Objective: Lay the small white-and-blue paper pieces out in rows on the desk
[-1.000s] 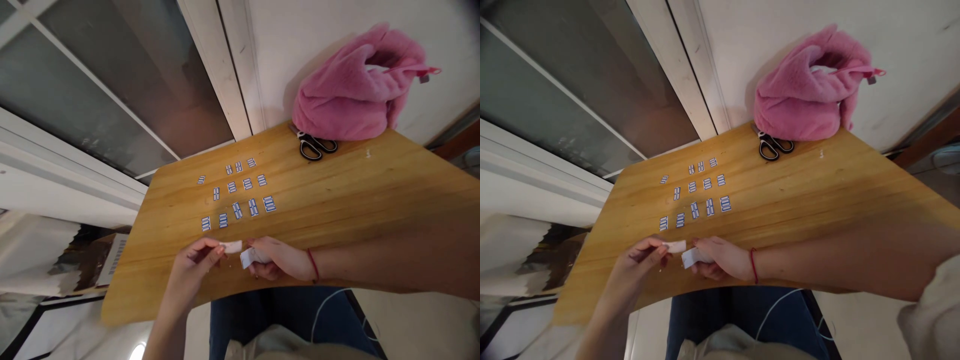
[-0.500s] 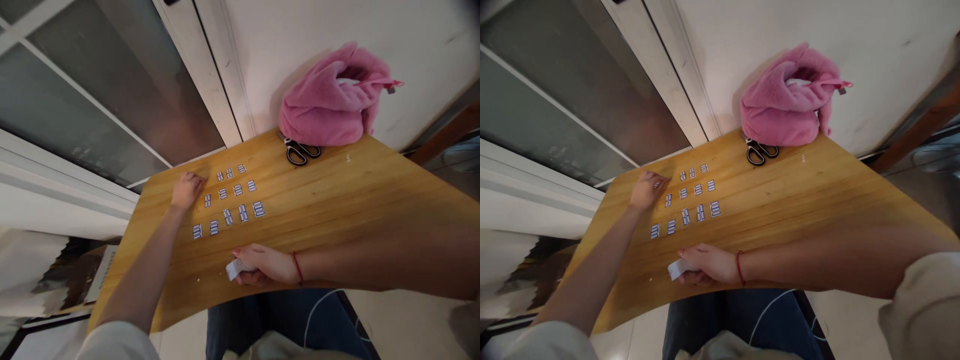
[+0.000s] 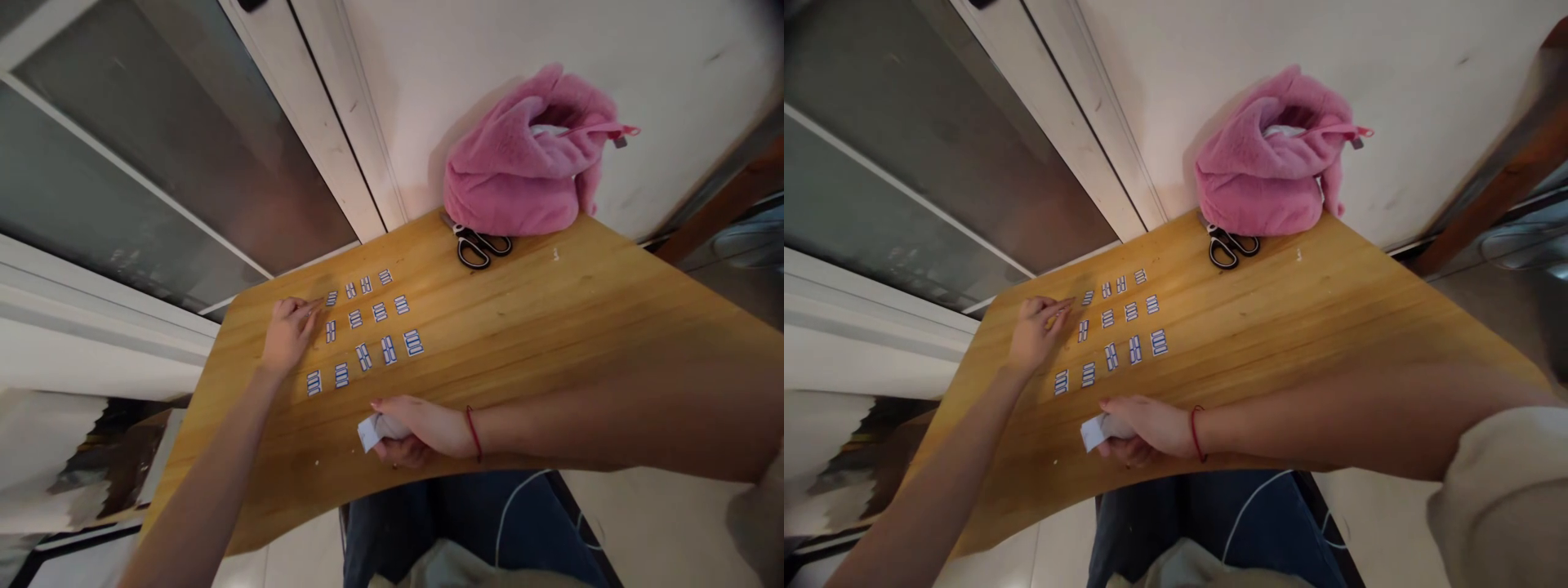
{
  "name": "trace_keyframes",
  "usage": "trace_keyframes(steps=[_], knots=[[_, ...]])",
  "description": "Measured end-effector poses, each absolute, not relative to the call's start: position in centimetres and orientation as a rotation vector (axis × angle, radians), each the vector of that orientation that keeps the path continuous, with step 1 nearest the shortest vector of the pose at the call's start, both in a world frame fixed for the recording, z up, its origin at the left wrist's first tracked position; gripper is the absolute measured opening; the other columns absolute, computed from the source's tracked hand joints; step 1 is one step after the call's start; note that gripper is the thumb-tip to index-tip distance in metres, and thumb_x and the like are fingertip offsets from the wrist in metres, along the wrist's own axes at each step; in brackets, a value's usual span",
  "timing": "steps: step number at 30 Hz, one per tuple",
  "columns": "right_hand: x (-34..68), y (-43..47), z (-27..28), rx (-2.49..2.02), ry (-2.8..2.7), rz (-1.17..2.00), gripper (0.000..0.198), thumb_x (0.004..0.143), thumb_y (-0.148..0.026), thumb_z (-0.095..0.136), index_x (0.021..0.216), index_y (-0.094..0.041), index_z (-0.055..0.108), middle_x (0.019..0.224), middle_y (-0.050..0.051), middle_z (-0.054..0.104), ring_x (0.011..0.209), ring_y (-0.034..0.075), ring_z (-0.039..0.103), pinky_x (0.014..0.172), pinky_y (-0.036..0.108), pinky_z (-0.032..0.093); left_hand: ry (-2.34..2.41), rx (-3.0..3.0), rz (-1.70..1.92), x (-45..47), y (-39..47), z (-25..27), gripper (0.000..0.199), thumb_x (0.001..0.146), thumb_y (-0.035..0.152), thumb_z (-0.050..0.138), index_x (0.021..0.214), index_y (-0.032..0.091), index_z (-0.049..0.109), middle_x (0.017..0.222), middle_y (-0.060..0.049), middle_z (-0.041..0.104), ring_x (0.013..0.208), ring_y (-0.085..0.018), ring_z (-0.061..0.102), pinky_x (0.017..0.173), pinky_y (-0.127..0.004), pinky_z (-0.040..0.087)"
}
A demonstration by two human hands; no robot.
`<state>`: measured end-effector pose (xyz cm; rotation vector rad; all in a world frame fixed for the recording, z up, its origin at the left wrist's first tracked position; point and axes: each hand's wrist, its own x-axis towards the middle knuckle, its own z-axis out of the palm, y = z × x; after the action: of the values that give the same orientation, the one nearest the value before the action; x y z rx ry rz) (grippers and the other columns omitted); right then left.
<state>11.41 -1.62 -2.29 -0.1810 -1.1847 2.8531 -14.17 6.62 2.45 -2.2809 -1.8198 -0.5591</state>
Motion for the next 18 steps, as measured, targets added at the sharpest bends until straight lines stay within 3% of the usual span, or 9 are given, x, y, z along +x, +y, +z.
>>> trace_keyframes(steps=[2,5,7,11,18], knots=[[11.2,-1.2,-2.3,-0.167,-1.153,2.91,0.057,0.095,-0.037,0.001,0.065,-0.017,0.046,0.032,-0.007,0.024,0.027,0.008,0.015,0.029,0.02,0.015,-1.929,-2.291,-0.778,-12.4,4.4,3.3,0.034,0.09,0.04,0.045,0.098,0.018,0.07,0.089,-0.007,0.057,0.085,-0.019,0.053,0.073,-0.03,0.045],[11.5,-0.9,-1.6,-0.281,-1.041,2.872,0.057,0.094,-0.038,0.0,0.064,-0.018,0.043,0.033,-0.007,0.02,0.028,0.008,0.012,0.029,0.018,0.014,-2.051,-2.493,-1.059,-9.5,0.5,4.7,0.034,0.091,0.039,0.043,0.089,0.02,0.071,0.088,-0.004,0.06,0.08,-0.016,0.055,0.073,-0.028,0.044],[11.9,-1.0,-0.9,-0.368,-0.932,2.824,0.055,0.095,-0.04,0.003,0.064,-0.018,0.043,0.034,-0.008,0.021,0.03,0.008,0.011,0.03,0.017,0.014,-2.063,-2.77,-1.064,-7.8,-2.0,5.2,0.034,0.092,0.039,0.042,0.091,0.021,0.071,0.086,-0.004,0.061,0.079,-0.015,0.056,0.072,-0.027,0.044],[11.9,-1.2,-0.5,-0.494,-0.872,2.811,0.057,0.095,-0.042,0.0,0.066,-0.018,0.043,0.034,-0.008,0.021,0.03,0.007,0.011,0.03,0.017,0.014,-2.24,-2.91,-0.996,-6.0,-4.9,4.9,0.018,0.08,0.035,0.064,0.091,0.023,0.071,0.082,-0.002,0.063,0.073,-0.014,0.055,0.069,-0.025,0.044],[11.6,-1.2,-0.4,-0.541,-0.962,2.799,0.059,0.096,-0.047,0.004,0.07,-0.016,0.047,0.035,-0.008,0.024,0.031,0.007,0.012,0.032,0.017,0.015,-2.651,-2.767,-1.191,-5.3,-5.3,4.5,0.019,0.08,0.033,0.063,0.068,0.02,0.069,0.07,-0.001,0.062,0.072,-0.013,0.056,0.07,-0.024,0.041]])
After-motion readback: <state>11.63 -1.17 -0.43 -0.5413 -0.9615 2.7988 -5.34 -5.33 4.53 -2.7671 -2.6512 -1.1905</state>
